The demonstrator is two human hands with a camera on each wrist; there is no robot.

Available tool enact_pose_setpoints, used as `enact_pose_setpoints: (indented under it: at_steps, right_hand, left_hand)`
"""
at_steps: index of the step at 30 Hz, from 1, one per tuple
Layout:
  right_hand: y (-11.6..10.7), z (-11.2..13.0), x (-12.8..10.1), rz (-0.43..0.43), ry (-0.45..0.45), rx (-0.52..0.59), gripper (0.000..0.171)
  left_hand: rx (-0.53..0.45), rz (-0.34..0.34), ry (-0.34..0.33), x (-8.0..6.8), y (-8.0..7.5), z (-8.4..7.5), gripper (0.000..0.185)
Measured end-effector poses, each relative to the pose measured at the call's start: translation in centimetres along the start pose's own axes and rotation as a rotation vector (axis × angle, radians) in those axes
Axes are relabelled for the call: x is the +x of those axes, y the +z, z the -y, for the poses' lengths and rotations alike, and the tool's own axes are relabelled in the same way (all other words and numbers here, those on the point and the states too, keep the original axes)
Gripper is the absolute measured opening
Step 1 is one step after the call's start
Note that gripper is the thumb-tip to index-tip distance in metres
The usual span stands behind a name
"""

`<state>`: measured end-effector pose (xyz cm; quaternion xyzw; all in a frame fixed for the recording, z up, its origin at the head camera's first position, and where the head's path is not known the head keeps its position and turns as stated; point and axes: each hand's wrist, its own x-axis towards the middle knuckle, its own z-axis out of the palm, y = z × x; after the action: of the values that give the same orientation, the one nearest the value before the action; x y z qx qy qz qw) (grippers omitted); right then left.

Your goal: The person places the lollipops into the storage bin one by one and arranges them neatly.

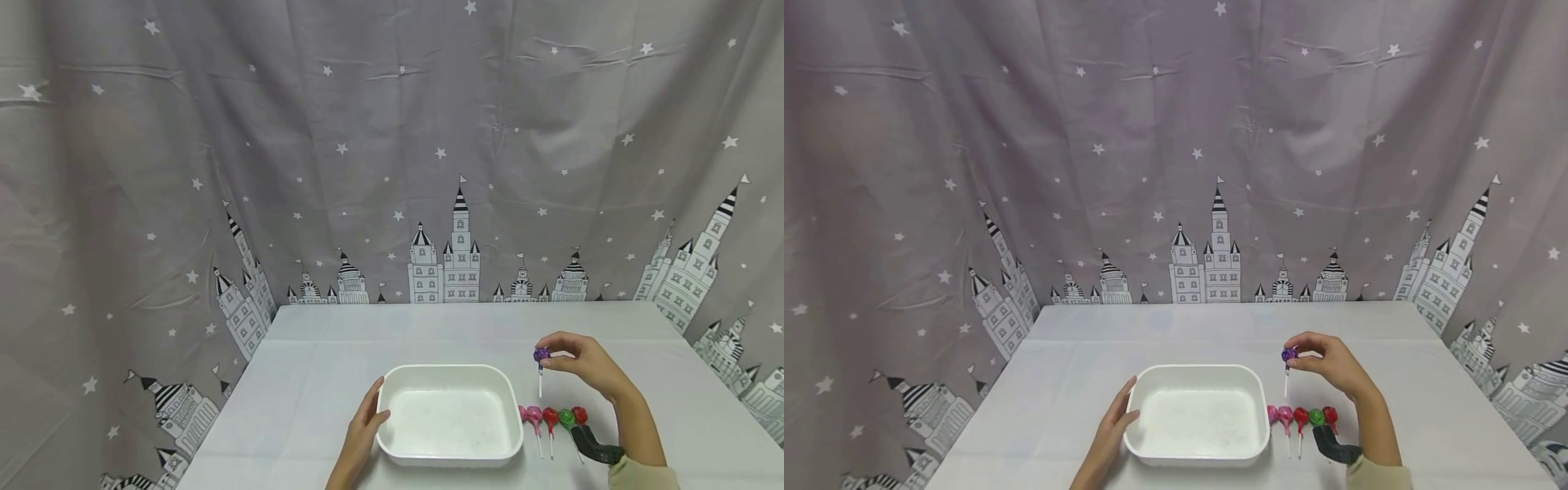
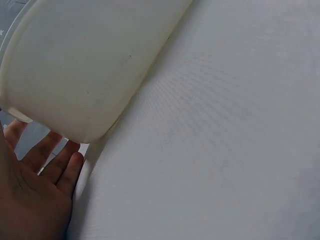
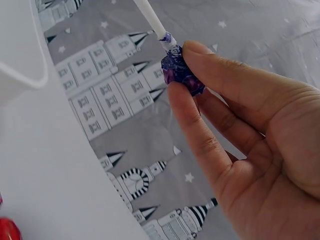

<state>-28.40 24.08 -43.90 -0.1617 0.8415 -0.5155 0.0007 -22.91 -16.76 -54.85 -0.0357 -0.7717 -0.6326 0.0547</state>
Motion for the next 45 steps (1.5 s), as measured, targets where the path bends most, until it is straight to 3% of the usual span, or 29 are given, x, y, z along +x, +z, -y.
enact_pose_setpoints:
  at_steps: [15, 23, 33, 45]
  right_hand:
    - [2.1, 1.7, 2.8, 0.051, -0.053, 0.071, 0.032]
    - [4.4, 2.6, 4.0, 0.093, -0.055, 0.091, 0.03]
    - [6.7, 6.0, 3.7, 0.163, -0.058, 0.076, 0.023]
    - [9.6, 3.6, 6.2, 0.254, -0.137, 0.137, 0.022]
  left_hand:
    - [-0.002, -0.002, 0.002, 0.0, -0.1, 0.2, 0.056]
    - [-0.002, -0.002, -0.002, 0.0, -0.1, 0.1, 0.056]
    - [0.009, 0.0, -0.001, 0.2, 0.1, 0.3, 0.056]
    - [-0.011, 0.01, 0.002, 0.0, 0.0, 0.2, 0.056]
